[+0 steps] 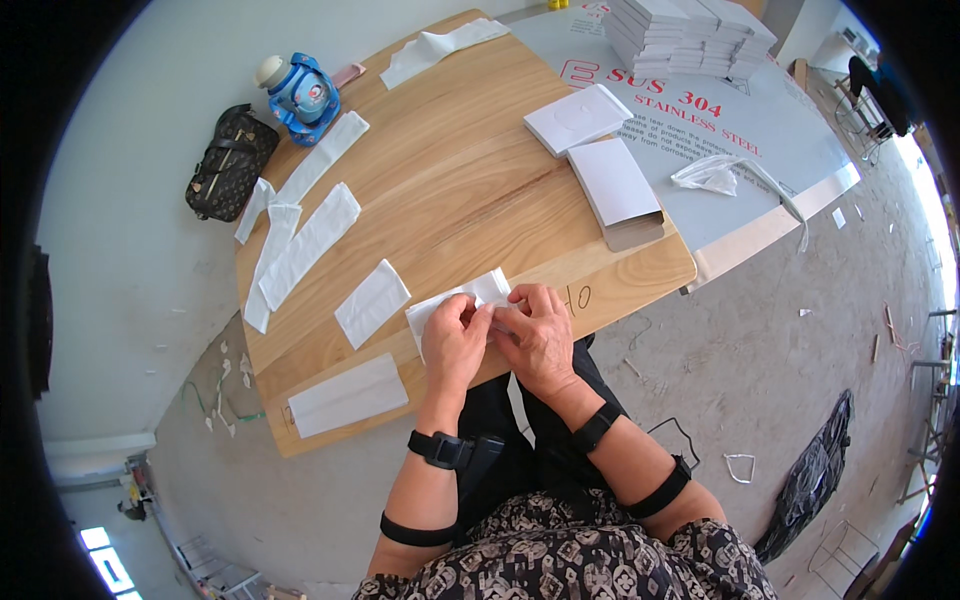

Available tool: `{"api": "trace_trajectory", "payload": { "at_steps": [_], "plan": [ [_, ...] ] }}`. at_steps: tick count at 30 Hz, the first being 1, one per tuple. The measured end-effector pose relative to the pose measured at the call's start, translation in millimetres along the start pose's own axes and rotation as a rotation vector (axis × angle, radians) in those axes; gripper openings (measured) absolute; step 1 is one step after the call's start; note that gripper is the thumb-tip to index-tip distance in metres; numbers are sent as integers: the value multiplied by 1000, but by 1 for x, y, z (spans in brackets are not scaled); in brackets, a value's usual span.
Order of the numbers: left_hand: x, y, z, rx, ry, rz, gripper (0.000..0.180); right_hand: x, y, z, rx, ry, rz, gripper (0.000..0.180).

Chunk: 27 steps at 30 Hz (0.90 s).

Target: Folding and stacking white foam or plastic labels at a workbench.

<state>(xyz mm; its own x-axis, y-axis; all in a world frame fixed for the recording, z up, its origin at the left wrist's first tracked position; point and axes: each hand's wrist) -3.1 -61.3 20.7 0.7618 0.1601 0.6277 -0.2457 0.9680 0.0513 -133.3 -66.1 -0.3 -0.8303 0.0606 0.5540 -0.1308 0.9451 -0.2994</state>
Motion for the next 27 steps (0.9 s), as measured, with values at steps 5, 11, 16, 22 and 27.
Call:
{"api": "trace_trajectory", "payload": {
  "at_steps": [5,11,16,22,27],
  "plan": [
    [2,-2,-7,-15,29,54,19,1,-2,-5,-31,-73,23,21],
    [59,6,-24,33,340,75,10,0,-2,0,-46,-75,27,22],
    [110,15,-51,156,378,204,6,-2,-3,-2,-33,-23,24,23],
    [121,21,-79,235,252,390,5,-3,-3,-5,-50,4,3,24],
    [119,25,-101,225,122,461,4,-3,-3,-7,-48,47,5,25]
  ]
}}
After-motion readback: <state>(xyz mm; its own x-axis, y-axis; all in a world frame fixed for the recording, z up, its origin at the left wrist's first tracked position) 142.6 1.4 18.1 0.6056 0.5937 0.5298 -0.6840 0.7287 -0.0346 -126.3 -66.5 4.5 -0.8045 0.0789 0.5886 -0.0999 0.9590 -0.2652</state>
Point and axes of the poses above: each hand's wrist, its own y-axis away from the middle knuckle, its own x-axis out of the back of the hand, z = x × y, and after that the axes turned 4 degrees about -x, right-handed
